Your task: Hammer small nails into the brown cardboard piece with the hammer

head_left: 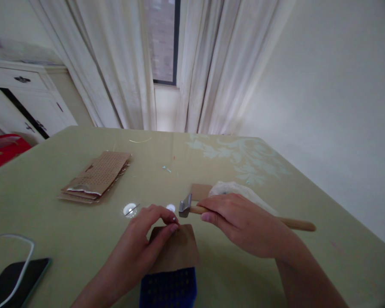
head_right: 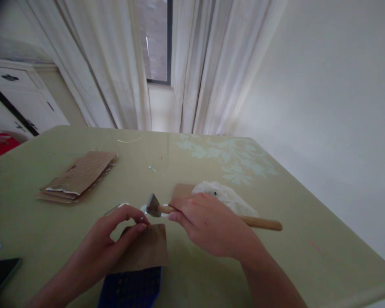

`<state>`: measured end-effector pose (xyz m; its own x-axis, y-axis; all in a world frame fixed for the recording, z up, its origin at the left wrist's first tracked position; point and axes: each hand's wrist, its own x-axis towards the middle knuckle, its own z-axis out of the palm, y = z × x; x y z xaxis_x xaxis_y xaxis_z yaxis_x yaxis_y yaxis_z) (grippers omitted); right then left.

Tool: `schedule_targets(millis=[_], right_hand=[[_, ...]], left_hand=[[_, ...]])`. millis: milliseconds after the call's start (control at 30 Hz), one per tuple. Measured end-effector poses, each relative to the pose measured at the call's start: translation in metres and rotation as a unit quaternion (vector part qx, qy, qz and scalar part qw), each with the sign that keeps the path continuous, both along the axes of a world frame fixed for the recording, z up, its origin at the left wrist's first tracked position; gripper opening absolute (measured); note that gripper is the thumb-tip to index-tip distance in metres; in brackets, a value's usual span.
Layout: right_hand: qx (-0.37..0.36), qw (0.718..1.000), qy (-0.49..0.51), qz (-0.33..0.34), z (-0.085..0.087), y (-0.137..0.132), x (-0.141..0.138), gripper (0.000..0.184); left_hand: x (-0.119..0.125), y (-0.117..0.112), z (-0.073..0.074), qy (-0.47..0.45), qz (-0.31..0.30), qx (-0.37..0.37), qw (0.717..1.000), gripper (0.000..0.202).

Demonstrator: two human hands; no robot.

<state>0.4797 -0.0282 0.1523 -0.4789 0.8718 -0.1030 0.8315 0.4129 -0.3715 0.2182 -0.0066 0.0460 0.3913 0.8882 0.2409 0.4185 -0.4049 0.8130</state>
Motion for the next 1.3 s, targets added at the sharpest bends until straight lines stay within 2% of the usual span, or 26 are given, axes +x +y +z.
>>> schedule_targets(millis=[433, 733, 1100, 1300], right_hand=[[0.000, 1.000, -0.003, -0.002, -0.0025, 0.0010, 0.0014, 0.031], [-0.004, 1.000, -0.004, -0.008, -0.0003, 0.0005, 0.0006, 0.031], [-0.005, 1.000, 0.000, -0.005, 0.0000, 0.0006, 0.0011, 0.031], [0.001, 1.000, 0.006, 0.001, -0.0040, 0.0005, 0.0021, 0.030]], left_hand=[[0.0012, -0.0001, -0.0006, 0.015, -0.014, 0.047, 0.999, 0.013], [-0.0013, -0.0006, -0.0055, 0.025, -0.040, 0.051, 0.998, 0.010], [-0.0008, -0.0016, -0.0041, 0.019, -0.056, 0.049, 0.997, 0.011], [-0.0010, -0.0011, -0.0056, 0.020, -0.057, 0.064, 0.996, 0.010]])
